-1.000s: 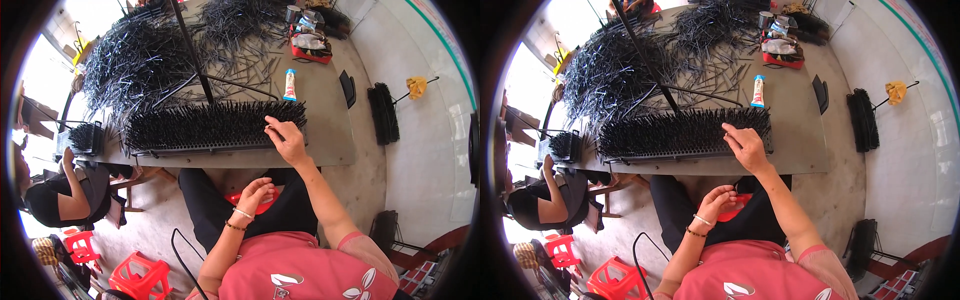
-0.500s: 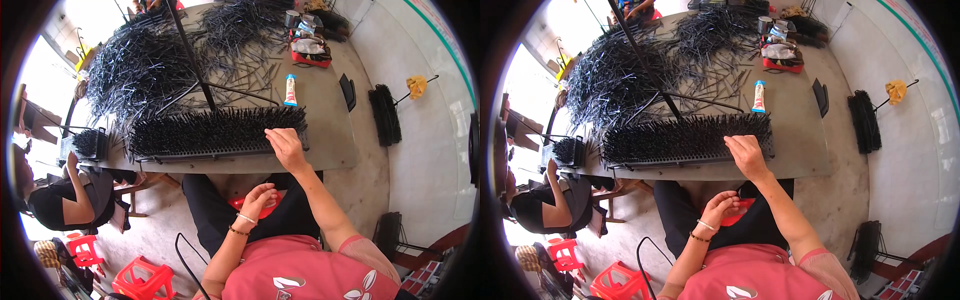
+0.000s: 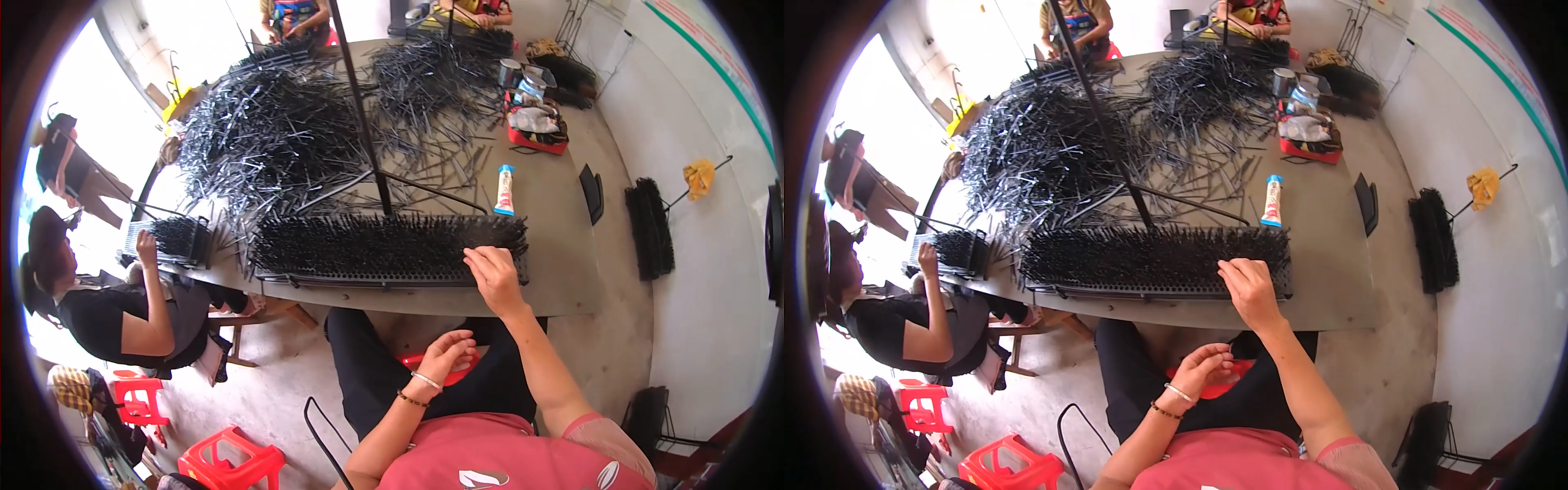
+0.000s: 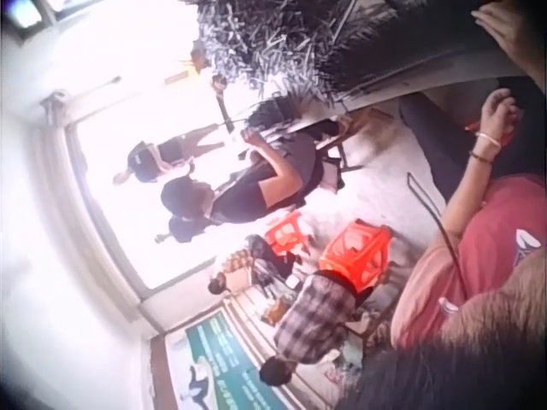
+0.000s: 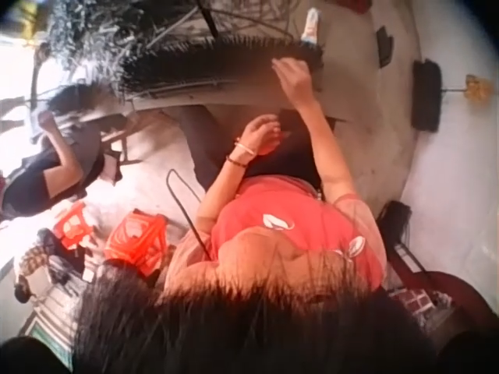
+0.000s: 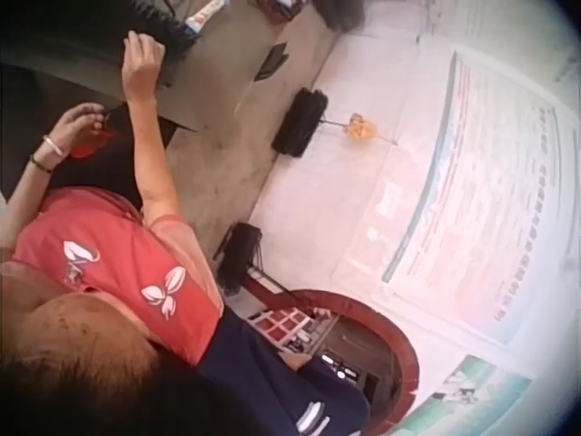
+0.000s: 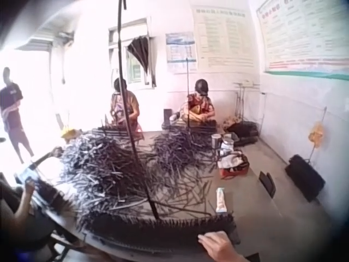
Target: Manually inserting bunches of black bristles into holes on a long base strip to assemble a brush.
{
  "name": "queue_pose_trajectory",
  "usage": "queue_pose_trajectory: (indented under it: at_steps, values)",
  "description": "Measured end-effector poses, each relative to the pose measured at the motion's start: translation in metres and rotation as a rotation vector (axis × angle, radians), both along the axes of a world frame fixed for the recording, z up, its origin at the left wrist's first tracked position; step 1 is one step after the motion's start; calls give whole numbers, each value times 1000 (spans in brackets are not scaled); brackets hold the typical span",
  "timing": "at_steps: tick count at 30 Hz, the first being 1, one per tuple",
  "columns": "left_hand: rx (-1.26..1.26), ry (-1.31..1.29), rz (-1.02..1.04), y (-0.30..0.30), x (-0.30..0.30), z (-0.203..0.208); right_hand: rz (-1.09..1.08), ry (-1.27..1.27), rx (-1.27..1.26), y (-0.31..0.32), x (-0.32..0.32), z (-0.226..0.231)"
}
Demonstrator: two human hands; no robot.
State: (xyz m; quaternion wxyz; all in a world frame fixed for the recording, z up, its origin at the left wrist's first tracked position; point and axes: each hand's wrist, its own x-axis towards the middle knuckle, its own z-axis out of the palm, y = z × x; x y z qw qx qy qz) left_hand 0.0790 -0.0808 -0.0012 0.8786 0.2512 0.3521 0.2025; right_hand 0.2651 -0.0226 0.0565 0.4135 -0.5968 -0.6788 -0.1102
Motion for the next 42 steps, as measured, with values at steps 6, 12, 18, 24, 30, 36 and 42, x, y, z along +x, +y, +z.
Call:
queue_pose_trajectory:
  at_steps: [6,12,18,24,30,36,42]
  values:
    - [-35,-10,-20,2,2,-1,-56,-20,0,-1,0,-2]
    - [-27,-18,-21,2,0,-1,-58,-37,14,4,-1,-1]
    - [-27,-5,-18,2,1,3,-55,53,11,2,1,-8]
    - [-22,-21,-1,1,1,5,-42,70,-13,3,3,-4]
    - [-20,-28,6,-1,1,3,-24,136,-51,3,7,-8]
    - [-19,-11,18,0,-2,10,-26,46,-42,2,7,-6]
    - [-1,-15,67,6,-13,17,-32,29,-56,2,1,-4]
